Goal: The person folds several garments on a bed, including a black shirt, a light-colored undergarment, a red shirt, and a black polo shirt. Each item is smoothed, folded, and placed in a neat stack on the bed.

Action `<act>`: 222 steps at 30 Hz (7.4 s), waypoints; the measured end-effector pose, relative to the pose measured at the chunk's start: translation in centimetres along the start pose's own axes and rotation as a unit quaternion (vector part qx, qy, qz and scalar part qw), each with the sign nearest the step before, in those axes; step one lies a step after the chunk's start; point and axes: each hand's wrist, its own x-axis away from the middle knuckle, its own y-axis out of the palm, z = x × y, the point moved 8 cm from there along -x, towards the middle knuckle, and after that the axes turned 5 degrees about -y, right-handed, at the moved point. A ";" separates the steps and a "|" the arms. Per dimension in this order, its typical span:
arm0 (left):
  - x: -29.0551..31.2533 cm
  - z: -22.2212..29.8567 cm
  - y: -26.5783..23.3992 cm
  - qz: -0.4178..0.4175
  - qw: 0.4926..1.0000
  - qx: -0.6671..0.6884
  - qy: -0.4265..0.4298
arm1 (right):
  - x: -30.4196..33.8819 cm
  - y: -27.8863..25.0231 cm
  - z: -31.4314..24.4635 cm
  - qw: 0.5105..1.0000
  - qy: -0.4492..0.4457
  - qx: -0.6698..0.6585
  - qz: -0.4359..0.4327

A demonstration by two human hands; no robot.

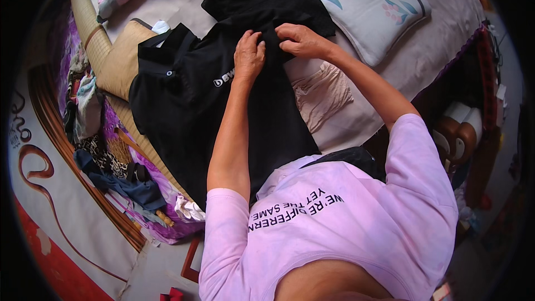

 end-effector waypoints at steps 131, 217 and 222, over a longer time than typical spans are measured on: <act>17.9 -15.3 -26.7 0.354 0.595 0.716 -0.097 | -11.3 28.8 -9.1 0.756 0.377 -0.528 -0.088; 24.2 -14.9 -33.9 0.456 0.878 -0.110 -0.099 | -23.9 44.9 -17.8 0.878 -0.246 0.226 -0.343; 24.6 -14.5 -33.9 0.421 0.896 -0.096 -0.105 | -25.7 43.8 -18.5 0.923 -0.195 0.066 -0.324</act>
